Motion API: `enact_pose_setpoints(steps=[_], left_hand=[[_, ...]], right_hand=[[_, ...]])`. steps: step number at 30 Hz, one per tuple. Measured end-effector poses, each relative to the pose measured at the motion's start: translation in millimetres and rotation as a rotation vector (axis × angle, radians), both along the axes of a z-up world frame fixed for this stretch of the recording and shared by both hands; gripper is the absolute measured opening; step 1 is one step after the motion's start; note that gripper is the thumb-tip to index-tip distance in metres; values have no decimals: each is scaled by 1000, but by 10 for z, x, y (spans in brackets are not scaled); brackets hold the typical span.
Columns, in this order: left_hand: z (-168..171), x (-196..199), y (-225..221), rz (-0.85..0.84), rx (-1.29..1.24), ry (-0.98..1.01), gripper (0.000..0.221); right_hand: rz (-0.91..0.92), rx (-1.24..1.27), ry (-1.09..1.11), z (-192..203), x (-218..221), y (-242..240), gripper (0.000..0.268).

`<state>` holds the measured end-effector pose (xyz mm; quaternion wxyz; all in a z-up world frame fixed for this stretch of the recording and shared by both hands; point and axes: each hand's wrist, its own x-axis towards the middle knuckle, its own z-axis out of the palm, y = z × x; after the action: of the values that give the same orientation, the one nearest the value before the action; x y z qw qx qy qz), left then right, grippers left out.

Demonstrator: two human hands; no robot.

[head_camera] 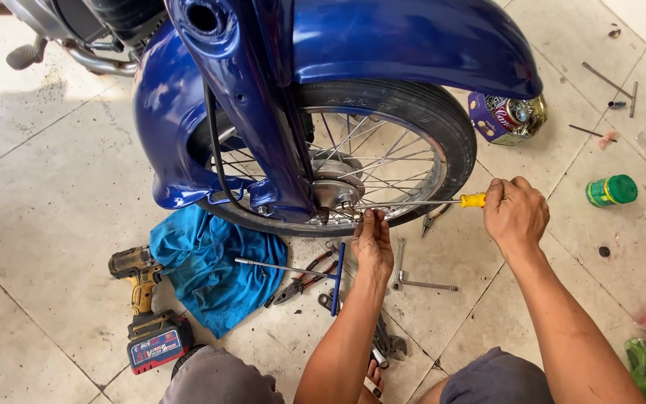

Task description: Repairing the front wheel hub of a motorcycle using a screwdriver

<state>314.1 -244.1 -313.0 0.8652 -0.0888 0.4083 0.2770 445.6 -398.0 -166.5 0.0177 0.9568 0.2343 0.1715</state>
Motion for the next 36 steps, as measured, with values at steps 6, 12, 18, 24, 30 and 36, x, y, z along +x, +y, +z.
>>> enact_pose_setpoints(steps=[6, 12, 18, 24, 30, 36], left_hand=[[27, -183, 31, -72, -5, -242, 22], [-62, 93, 39, -28, 82, 163, 44], [-324, 160, -37, 103, 101, 110, 40], [-24, -1, 24, 142, 67, -53, 30], [120, -27, 156, 65, 96, 0, 35], [-574, 131, 142, 17, 169, 121, 73]], right_hand=[[84, 93, -3, 172, -84, 137, 39], [22, 31, -16, -35, 65, -23, 45], [22, 43, -18, -26, 41, -12, 45], [14, 63, -4, -8, 43, 29, 44], [13, 94, 15, 32, 20, 71, 44], [8, 100, -36, 41, 14, 138, 41]])
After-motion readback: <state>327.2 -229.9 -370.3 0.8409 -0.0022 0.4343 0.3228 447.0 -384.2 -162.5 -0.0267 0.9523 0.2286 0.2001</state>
